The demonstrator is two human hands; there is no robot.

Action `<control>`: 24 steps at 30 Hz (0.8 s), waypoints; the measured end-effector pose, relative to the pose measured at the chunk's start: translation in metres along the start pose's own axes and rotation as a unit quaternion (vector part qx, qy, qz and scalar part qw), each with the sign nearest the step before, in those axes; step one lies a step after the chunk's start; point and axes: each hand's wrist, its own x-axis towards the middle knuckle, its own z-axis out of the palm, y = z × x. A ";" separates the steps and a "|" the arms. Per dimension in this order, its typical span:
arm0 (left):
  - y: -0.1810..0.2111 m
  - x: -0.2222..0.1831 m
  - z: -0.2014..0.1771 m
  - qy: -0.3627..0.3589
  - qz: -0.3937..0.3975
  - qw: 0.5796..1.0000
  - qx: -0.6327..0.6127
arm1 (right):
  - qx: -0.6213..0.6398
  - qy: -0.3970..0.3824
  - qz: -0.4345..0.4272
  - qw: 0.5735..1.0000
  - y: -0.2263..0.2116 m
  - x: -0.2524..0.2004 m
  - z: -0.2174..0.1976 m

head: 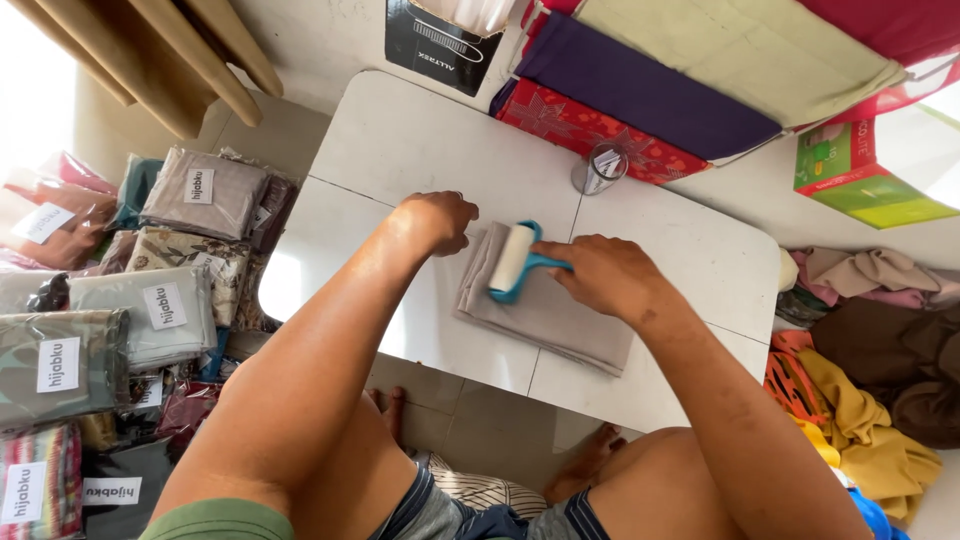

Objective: The person is preparing fabric items for sale by using a lint roller to clean them, folding them into a consistent shape, and sealing them inside plastic bags.

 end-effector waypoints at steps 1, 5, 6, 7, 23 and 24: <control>0.001 -0.003 -0.003 -0.001 0.003 1.000 0.001 | 0.001 0.000 0.003 1.000 -0.005 0.003 0.002; 0.005 -0.007 -0.008 -0.014 0.005 1.000 0.003 | 0.023 -0.004 -0.029 0.999 -0.007 0.001 0.002; 0.004 -0.006 -0.008 -0.013 0.008 1.000 0.000 | 0.012 -0.012 -0.020 1.000 -0.005 -0.002 -0.002; 0.007 -0.011 -0.011 -0.011 0.007 1.000 0.001 | 0.011 -0.011 -0.021 1.000 -0.003 -0.003 -0.002; 0.069 -0.074 -0.067 0.028 0.122 0.992 -0.006 | 0.100 0.028 -0.052 0.993 0.025 -0.010 0.021; 0.073 -0.078 -0.068 0.032 0.138 0.990 -0.022 | 0.086 0.030 -0.051 0.995 0.026 -0.014 0.020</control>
